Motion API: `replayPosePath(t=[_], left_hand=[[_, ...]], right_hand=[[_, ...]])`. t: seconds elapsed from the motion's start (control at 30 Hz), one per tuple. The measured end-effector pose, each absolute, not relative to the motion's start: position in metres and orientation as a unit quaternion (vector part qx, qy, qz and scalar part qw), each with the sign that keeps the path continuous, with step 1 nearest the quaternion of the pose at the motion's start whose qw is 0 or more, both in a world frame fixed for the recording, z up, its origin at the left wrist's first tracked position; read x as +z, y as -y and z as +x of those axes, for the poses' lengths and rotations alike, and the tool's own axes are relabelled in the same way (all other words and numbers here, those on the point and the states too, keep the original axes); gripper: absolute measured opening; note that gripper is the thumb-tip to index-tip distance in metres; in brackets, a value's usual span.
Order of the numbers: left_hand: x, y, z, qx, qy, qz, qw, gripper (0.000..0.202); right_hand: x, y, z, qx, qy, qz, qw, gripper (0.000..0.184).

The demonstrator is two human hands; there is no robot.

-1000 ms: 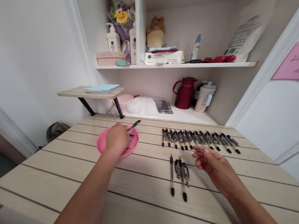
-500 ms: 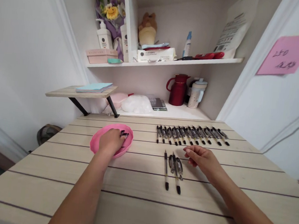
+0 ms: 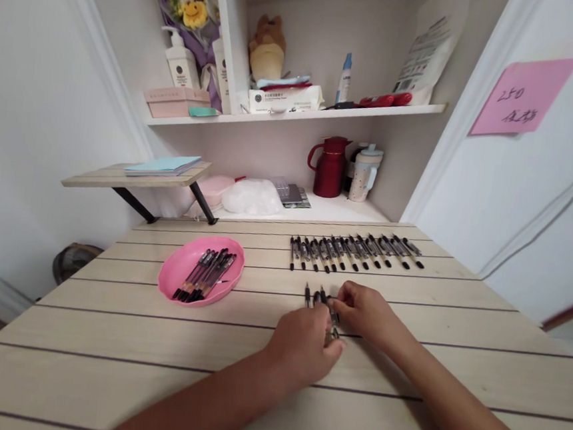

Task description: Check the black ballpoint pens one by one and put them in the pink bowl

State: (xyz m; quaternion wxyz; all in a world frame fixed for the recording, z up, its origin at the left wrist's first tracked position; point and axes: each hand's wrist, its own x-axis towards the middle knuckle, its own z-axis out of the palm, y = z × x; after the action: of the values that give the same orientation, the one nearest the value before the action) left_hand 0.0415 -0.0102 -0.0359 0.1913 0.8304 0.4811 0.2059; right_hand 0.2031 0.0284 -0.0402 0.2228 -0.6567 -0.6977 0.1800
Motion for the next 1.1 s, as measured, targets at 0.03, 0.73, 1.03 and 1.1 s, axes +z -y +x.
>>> replayPosePath(t=[0.03,0.73,1.03,1.1], left_hand=[[-0.038,0.012,0.045,0.2,-0.484,0.832,0.183,0.027],[-0.028,0.005,0.049,0.249,-0.526,0.778,0.237,0.029],[0.001,-0.025,0.014,0.477,-0.422,0.42,0.647,0.047],[0.003,-0.028,0.009,0.485,-0.386,0.343,0.706,0.039]], right_hand=[[-0.04,-0.028,0.202,0.181,0.695,-0.66,0.22,0.013],[-0.034,-0.03,0.225,0.114,0.693,-0.704,0.102,0.007],[-0.022,-0.018,0.213,0.133,0.718,-0.672,0.124,0.011],[-0.024,-0.011,0.202,0.168,0.748,-0.631,0.118,0.007]])
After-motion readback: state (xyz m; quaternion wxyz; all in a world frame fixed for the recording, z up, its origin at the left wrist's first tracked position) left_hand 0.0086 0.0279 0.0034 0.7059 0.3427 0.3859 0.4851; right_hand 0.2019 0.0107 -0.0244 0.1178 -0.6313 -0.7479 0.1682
